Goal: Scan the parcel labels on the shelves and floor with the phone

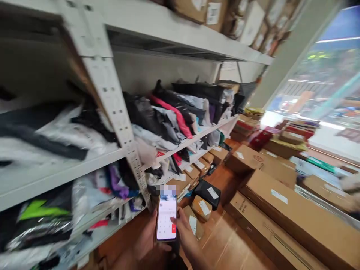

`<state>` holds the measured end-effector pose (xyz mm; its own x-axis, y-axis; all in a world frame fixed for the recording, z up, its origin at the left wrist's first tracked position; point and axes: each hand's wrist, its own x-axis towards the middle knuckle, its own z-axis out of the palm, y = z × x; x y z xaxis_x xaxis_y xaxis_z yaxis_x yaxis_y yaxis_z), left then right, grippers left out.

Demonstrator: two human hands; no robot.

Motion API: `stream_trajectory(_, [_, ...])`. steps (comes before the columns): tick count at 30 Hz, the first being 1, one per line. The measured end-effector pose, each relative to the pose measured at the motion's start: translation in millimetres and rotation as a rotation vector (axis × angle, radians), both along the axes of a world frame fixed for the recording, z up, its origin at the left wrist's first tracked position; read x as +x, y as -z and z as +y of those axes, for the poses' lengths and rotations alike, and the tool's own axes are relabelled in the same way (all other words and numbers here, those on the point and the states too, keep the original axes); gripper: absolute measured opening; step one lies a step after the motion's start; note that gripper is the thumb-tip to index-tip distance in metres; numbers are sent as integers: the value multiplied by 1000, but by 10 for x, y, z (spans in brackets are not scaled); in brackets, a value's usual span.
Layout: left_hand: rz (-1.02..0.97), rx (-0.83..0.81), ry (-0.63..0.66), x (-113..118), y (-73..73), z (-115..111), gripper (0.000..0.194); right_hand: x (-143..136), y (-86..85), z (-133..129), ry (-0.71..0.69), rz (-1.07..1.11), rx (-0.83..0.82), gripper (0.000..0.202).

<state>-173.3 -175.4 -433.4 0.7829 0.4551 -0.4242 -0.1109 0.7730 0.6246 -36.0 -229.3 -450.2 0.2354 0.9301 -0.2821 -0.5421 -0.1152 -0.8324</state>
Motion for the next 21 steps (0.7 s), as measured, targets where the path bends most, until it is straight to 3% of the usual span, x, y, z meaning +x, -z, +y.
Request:
stream_trajectory(5, [-57,-59,-189,-748,-174,-350,79,-483,-176,-36,-233,78,-77,37])
stream_trajectory(10, [-50,-47,-340,-1221,-238,-613,82,-907,-273,-5,-440,61,-101,40])
stream_trajectory(15, [-57,-44,-470,-1424,-96,-710,92,-1132,-243,148,-658,26,-97,50])
stream_trajectory(21, [21,-100,-765,-1420,151,-765,96,-1275,-15,510,-889,-28,-120,36])
